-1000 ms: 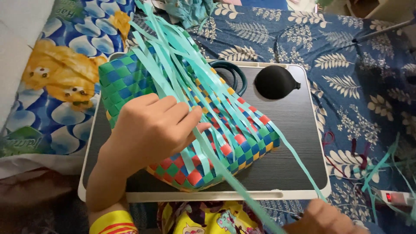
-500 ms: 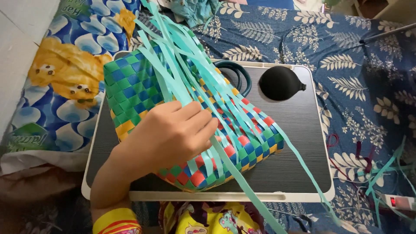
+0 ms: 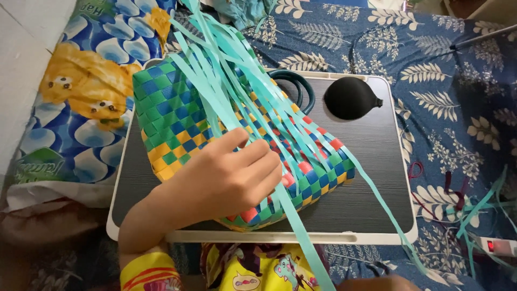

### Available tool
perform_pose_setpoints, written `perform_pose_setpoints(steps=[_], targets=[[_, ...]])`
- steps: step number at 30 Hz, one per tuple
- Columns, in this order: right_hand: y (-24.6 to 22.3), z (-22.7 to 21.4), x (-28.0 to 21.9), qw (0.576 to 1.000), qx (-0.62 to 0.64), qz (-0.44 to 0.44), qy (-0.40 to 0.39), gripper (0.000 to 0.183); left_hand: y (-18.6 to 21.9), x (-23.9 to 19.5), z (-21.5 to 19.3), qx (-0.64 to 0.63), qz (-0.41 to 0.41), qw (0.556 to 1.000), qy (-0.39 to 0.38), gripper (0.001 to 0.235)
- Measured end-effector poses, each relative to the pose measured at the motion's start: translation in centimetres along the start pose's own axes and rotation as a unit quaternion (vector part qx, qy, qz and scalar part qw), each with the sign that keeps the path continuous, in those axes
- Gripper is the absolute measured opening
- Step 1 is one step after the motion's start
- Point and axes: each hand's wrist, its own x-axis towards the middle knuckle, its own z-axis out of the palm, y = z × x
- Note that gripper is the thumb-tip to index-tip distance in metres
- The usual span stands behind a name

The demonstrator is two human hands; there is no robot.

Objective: Weaving and finishing a plastic bag by tucking in loose plastic strips into the woven pattern.

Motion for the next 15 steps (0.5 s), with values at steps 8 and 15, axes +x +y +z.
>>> perform_pose_setpoints(steps=[8, 15], targets=[[0.0, 0.6, 8.1, 1.0, -0.024, 0.006, -0.011, 0.029, 1.7, 0.5, 0.1, -0.046, 0.031, 0.998, -0.016, 0.032], [-3.0, 3.0, 9.7, 0.998, -0.053, 0.038, 0.024, 0.027, 2.8, 0.3, 0.1, -0.097, 0.031, 0.995, 0.007, 0.032]])
